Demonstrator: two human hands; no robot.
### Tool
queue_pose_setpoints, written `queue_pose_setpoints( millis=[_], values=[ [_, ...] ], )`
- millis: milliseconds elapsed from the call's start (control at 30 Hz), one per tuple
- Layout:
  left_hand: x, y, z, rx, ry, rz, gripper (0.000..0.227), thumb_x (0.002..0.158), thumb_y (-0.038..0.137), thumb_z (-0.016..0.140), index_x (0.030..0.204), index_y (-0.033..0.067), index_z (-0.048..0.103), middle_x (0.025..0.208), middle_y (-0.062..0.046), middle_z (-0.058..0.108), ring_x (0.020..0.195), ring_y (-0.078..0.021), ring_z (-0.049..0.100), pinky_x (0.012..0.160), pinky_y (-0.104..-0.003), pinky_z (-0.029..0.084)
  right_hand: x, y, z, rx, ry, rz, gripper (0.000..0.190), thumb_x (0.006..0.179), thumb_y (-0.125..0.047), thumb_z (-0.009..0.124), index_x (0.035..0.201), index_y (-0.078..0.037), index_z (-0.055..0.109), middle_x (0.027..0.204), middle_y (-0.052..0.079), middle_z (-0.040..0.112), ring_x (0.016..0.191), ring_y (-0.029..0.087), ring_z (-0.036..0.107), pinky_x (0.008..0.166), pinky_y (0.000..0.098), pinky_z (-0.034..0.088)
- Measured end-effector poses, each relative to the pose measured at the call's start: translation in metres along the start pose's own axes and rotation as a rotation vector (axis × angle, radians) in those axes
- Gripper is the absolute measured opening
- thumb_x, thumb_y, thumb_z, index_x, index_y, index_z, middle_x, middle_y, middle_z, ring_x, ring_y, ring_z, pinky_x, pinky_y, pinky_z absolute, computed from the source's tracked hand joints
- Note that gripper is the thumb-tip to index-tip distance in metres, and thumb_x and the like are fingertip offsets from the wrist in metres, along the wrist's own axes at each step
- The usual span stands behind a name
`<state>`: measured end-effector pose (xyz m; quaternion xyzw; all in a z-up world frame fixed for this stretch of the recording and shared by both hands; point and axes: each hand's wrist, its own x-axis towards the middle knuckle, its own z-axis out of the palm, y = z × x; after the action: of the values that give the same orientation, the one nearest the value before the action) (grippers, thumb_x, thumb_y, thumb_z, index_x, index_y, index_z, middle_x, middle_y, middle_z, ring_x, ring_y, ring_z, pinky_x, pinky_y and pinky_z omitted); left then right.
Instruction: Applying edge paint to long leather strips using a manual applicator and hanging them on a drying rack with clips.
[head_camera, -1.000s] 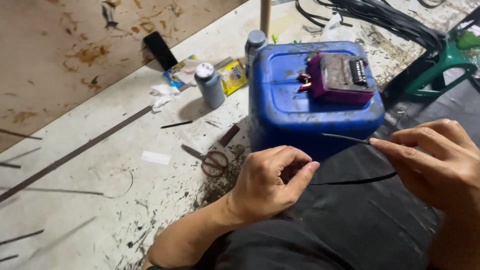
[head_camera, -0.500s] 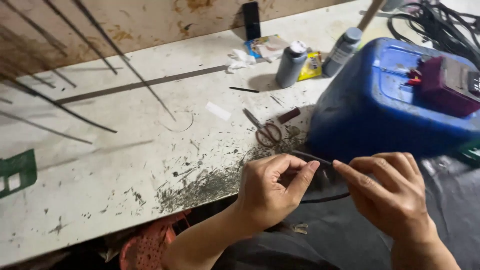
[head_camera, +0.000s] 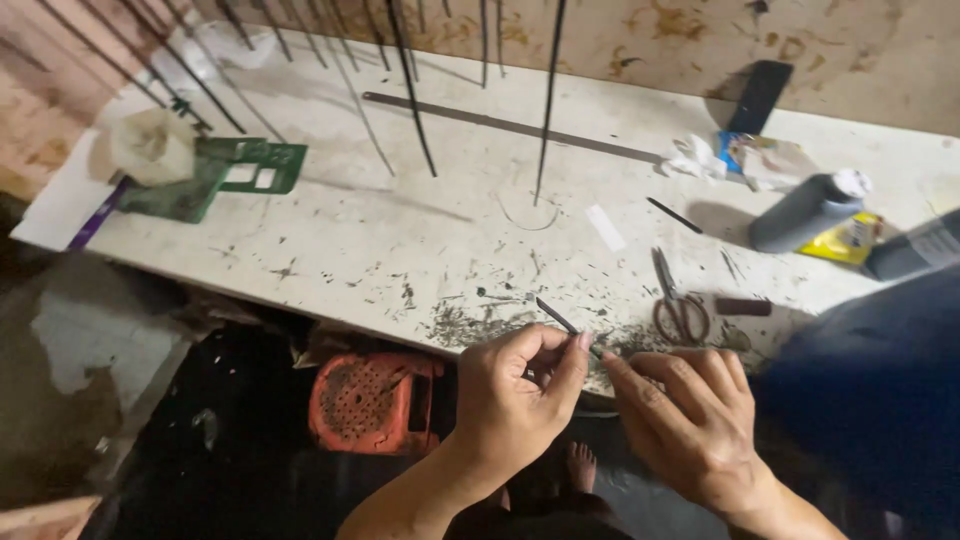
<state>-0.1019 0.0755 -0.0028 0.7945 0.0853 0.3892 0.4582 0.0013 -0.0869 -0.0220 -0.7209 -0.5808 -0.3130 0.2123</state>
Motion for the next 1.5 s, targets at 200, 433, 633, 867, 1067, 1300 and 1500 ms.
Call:
queue_pose_setpoints(
  millis=[200, 433, 633, 867, 1067, 1300, 1500],
  values=[
    [-0.015, -0.009, -0.012, 0.102, 0.153, -0.093, 0.024, 0.091, 0.008, 0.072, 0.070, 0.0095, 0.060, 0.053, 0.004, 0.056, 0.043, -0.0062, 0.044, 0.041, -0.025, 0.037, 0.015, -0.011, 0.035, 0.103, 0.134, -0.123, 0.015, 0.096, -0.015, 0.070, 0.110, -0.013, 0.073, 0.092, 0.004, 0.068, 0.071, 0.023, 0.054, 0.066, 0.0376, 0.039],
    [-0.022, -0.011, -0.021, 0.231, 0.243, -0.076, 0.023, 0.090, 0.008, 0.071, 0.071, 0.0102, 0.058, 0.055, 0.004, 0.055, 0.044, -0.0087, 0.044, 0.045, -0.027, 0.038, 0.007, 0.005, 0.066, 0.415, 0.127, -0.167, 0.027, 0.093, -0.014, 0.076, 0.119, -0.009, 0.070, 0.095, 0.004, 0.068, 0.074, 0.020, 0.056, 0.071, 0.0340, 0.042],
    [-0.025, -0.008, -0.044, 0.319, 0.190, -0.138, 0.023, 0.099, 0.016, 0.064, 0.077, 0.0127, 0.056, 0.058, 0.005, 0.047, 0.042, -0.0089, 0.032, 0.043, -0.027, 0.029, 0.003, 0.039, 0.125, 0.583, 0.209, -0.065, 0.007, 0.096, -0.009, 0.072, 0.101, -0.004, 0.073, 0.082, 0.006, 0.074, 0.063, 0.011, 0.059, 0.055, 0.0232, 0.044],
    [-0.022, 0.007, -0.085, 0.361, 0.098, 0.009, 0.017, 0.105, 0.014, 0.055, 0.091, 0.0055, 0.059, 0.073, -0.003, 0.058, 0.051, -0.0153, 0.048, 0.050, -0.031, 0.038, -0.053, 0.090, 0.302, 0.458, -0.404, 0.468, 0.027, 0.099, -0.026, 0.068, 0.118, -0.008, 0.074, 0.100, 0.011, 0.072, 0.088, 0.026, 0.068, 0.071, 0.0424, 0.052],
    [-0.018, 0.002, -0.119, 0.366, 0.059, 0.079, 0.014, 0.106, 0.012, 0.052, 0.096, 0.0036, 0.057, 0.078, -0.007, 0.061, 0.063, -0.0217, 0.056, 0.057, -0.035, 0.043, -0.177, 0.106, 0.385, 0.083, -1.023, 0.358, 0.042, 0.099, -0.031, 0.054, 0.137, -0.016, 0.064, 0.140, 0.009, 0.064, 0.123, 0.037, 0.059, 0.098, 0.0461, 0.054],
    [-0.026, 0.002, -0.154, 0.309, 0.010, 0.060, 0.012, 0.106, 0.009, 0.052, 0.097, 0.0031, 0.056, 0.080, -0.007, 0.058, 0.067, -0.0214, 0.054, 0.063, -0.034, 0.043, -0.205, 0.087, 0.379, 0.214, -1.015, 0.714, 0.062, 0.106, -0.046, 0.035, 0.161, -0.016, 0.031, 0.163, 0.035, 0.025, 0.153, 0.052, 0.019, 0.118, 0.0603, 0.029],
    [-0.032, 0.004, -0.171, 0.274, 0.016, 0.051, 0.009, 0.106, 0.008, 0.054, 0.101, 0.0032, 0.059, 0.082, -0.007, 0.061, 0.067, -0.0219, 0.057, 0.064, -0.035, 0.046, -0.189, 0.076, 0.367, 0.176, -1.057, 0.766, 0.072, 0.102, -0.058, 0.037, 0.160, -0.016, 0.032, 0.163, 0.035, 0.025, 0.154, 0.050, 0.019, 0.118, 0.0606, 0.030]
  ],
)
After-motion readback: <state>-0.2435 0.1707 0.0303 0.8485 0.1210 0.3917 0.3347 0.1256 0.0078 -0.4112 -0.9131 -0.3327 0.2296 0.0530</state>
